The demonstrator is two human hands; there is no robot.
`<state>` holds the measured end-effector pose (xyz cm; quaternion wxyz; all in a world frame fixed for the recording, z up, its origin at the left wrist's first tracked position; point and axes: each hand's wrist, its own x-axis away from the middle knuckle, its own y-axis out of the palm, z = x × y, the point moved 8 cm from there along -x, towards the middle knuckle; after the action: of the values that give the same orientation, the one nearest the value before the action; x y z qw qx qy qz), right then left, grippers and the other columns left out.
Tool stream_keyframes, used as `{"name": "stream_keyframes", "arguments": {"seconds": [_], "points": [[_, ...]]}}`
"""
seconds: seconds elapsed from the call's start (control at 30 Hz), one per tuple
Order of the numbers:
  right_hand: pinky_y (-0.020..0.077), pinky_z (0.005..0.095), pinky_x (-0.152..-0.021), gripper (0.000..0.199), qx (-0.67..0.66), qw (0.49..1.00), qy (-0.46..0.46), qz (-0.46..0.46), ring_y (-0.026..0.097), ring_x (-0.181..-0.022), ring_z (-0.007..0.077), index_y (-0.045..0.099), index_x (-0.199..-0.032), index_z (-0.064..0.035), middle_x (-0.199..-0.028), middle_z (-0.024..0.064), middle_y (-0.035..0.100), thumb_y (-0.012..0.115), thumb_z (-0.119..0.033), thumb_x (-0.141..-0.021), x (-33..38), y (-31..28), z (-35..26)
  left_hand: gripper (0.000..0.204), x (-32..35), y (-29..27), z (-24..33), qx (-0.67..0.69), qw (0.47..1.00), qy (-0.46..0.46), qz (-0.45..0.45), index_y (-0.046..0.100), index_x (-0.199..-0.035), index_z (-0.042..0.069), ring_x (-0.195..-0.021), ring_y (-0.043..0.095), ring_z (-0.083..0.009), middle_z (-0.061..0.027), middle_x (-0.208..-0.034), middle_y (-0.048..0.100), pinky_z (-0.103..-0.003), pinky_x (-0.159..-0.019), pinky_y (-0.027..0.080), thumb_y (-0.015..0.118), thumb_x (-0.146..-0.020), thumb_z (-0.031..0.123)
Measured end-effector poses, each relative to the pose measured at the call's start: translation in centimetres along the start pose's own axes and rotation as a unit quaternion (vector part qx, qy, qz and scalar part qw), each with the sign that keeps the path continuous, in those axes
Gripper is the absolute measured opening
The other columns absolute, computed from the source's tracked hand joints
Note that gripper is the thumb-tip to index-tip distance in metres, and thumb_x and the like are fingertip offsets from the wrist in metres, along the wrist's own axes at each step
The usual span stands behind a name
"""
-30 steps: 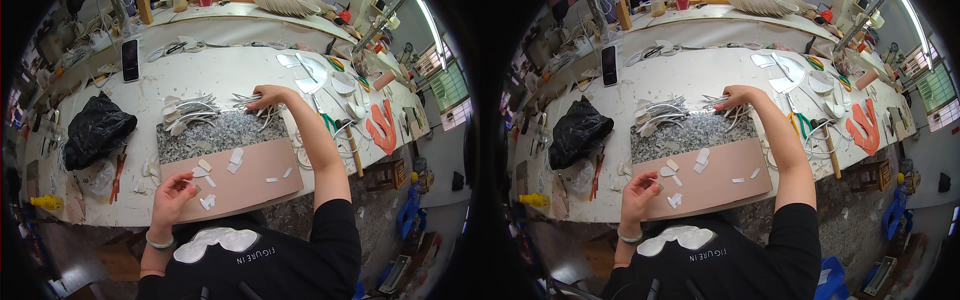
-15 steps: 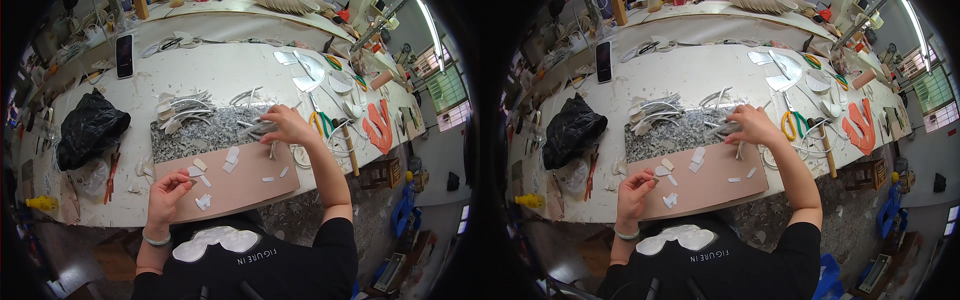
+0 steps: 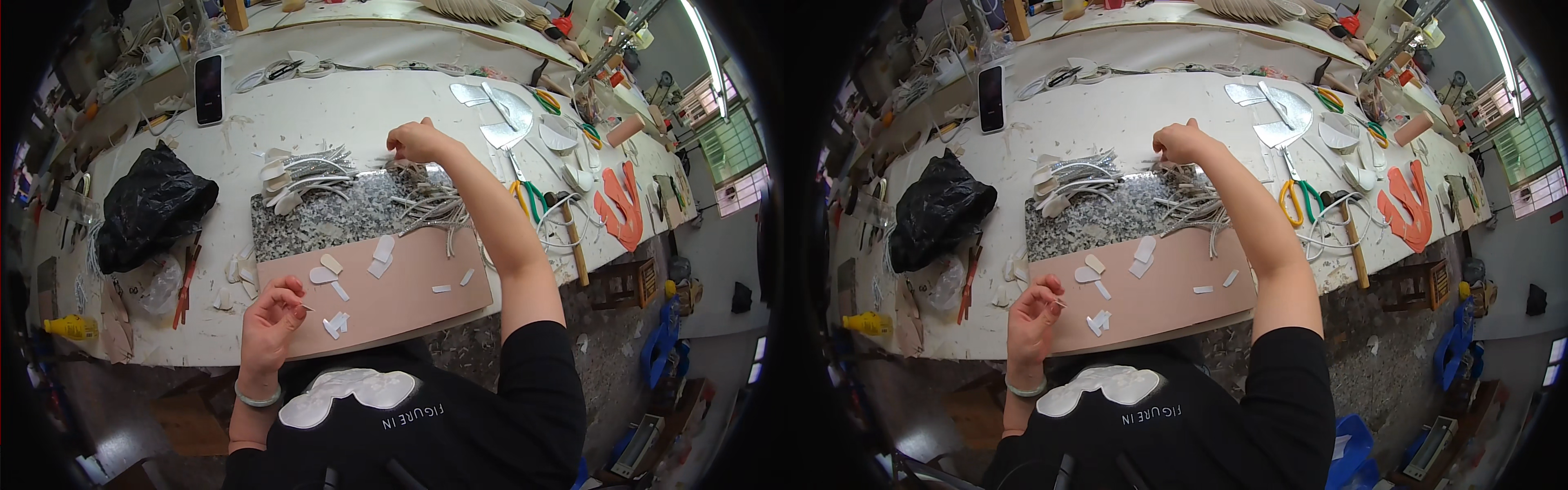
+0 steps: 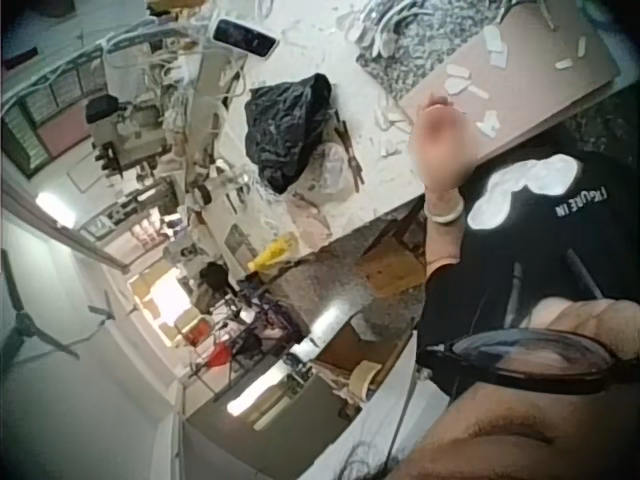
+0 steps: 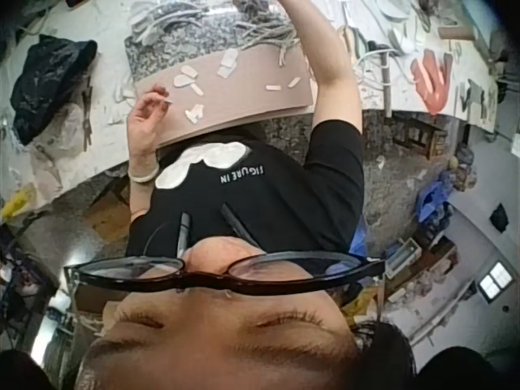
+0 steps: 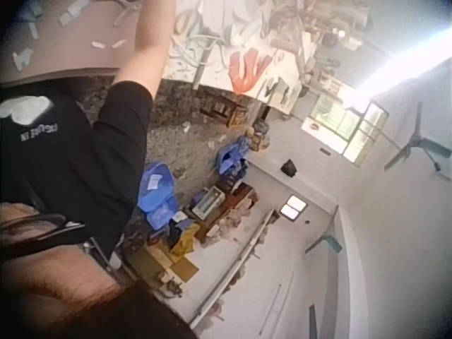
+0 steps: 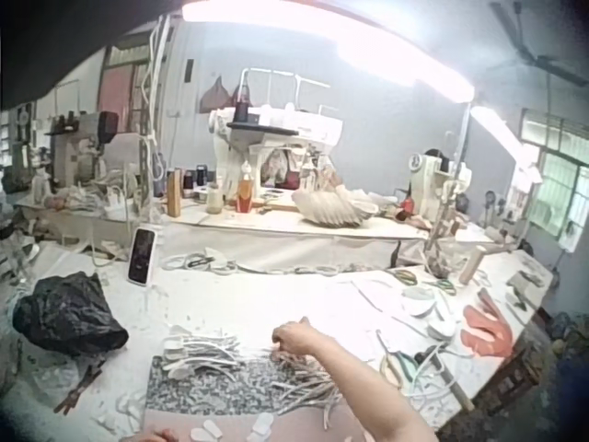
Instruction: The person sits at a cluttered workbench and repeatedly picks up small white foam pieces and silver wire-like components. They insert the wire into the foam pieces by hand, creating small assembled units. The person handles the items one at a time, placing the finished units on a pink cutting mat.
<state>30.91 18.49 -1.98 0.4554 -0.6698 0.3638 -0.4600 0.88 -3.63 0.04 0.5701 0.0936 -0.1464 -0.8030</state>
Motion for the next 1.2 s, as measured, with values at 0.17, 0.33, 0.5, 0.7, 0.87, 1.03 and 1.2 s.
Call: {"name": "stream_keyframes", "arguments": {"seconds": [0.17,0.33,0.5,0.7,0.87,1.03,1.2], "points": [[0.0366,0.0408,-0.088,0.02,0.042,0.997,-0.033,0.063,0.059,-0.104,0.0205,0.07,-0.099,-0.0141,-0.1,0.0032,0.065,0.068,-0.009,-0.08,5.2,-0.6,-0.6,0.009,-0.2,-0.1,-1.1,0.067,0.996,-0.061,0.011,0.062,-0.096,0.002,-0.097,0.057,-0.0139,-0.0061,-0.117,0.052,-0.028,-0.086,0.048,0.065,-0.088,-0.001],[0.0367,0.0438,-0.091,0.019,0.01,0.986,-0.067,0.153,0.059,-0.107,0.0215,0.069,-0.1,-0.0143,-0.109,0.0007,0.065,0.064,-0.009,-0.083,3.5,-1.2,-0.3,0.01,-1.4,3.0,-0.8,0.089,0.992,-0.079,-0.035,0.061,-0.097,0.001,-0.097,0.058,-0.0132,-0.0061,-0.117,0.052,-0.027,-0.085,0.049,0.065,-0.088,0.0],[0.0357,0.0441,-0.091,0.028,0.004,0.997,0.06,-0.041,0.061,-0.102,0.0225,0.061,-0.111,-0.0132,-0.102,0.0027,0.068,0.064,-0.013,-0.083,-1.1,1.1,1.3,0.01,-1.2,2.8,-0.1,0.084,0.993,-0.075,-0.03,0.061,-0.097,0.001,-0.097,0.058,-0.0127,-0.006,-0.116,0.054,-0.027,-0.084,0.05,0.065,-0.088,0.0],[0.0358,0.0455,-0.094,0.018,0.028,0.996,0.043,-0.07,0.061,-0.1,0.0263,0.067,-0.103,-0.0127,-0.097,0.0071,0.067,0.061,-0.014,-0.086,3.5,0.2,0.7,0.012,0.2,-0.8,-1.4,0.081,0.993,-0.079,0.034,0.062,-0.099,0.002,-0.094,0.058,-0.0119,-0.0063,-0.112,0.056,-0.027,-0.081,0.051,0.065,-0.088,0.0],[0.0459,0.0444,-0.089,0.018,-0.079,0.996,-0.006,0.038,0.061,-0.099,0.0312,0.069,-0.1,-0.0076,-0.097,0.0133,0.067,0.064,-0.016,-0.084,8.5,0.0,0.4,0.013,-0.4,0.2,-1.4,0.096,0.992,-0.086,0.017,0.062,-0.1,0.001,-0.093,0.059,-0.0122,-0.0067,-0.112,0.057,-0.027,-0.079,0.051,0.065,-0.087,0.0],[0.0488,0.0396,-0.084,0.02,-0.158,0.983,0.006,0.092,0.062,-0.093,0.0312,0.068,-0.094,-0.0027,-0.096,0.0136,0.065,0.067,-0.02,-0.084,11.3,0.1,-1.2,0.013,-1.0,1.3,-0.9,0.088,0.992,-0.086,0.003,0.062,-0.099,0.001,-0.093,0.059,-0.0127,-0.0076,-0.114,0.056,-0.027,-0.079,0.051,0.065,-0.087,0.0],[0.0444,0.0408,-0.088,0.026,-0.174,0.978,0.011,0.118,0.063,-0.092,0.0292,0.065,-0.1,-0.0062,-0.093,0.0118,0.067,0.071,-0.024,-0.082,9.0,0.9,-3.4,0.016,-1.7,2.9,-0.6,0.097,0.991,-0.087,-0.015,0.062,-0.099,0.002,-0.094,0.059,-0.0141,-0.0086,-0.113,0.056,-0.027,-0.079,0.052,0.066,-0.085,-0.002]]}}
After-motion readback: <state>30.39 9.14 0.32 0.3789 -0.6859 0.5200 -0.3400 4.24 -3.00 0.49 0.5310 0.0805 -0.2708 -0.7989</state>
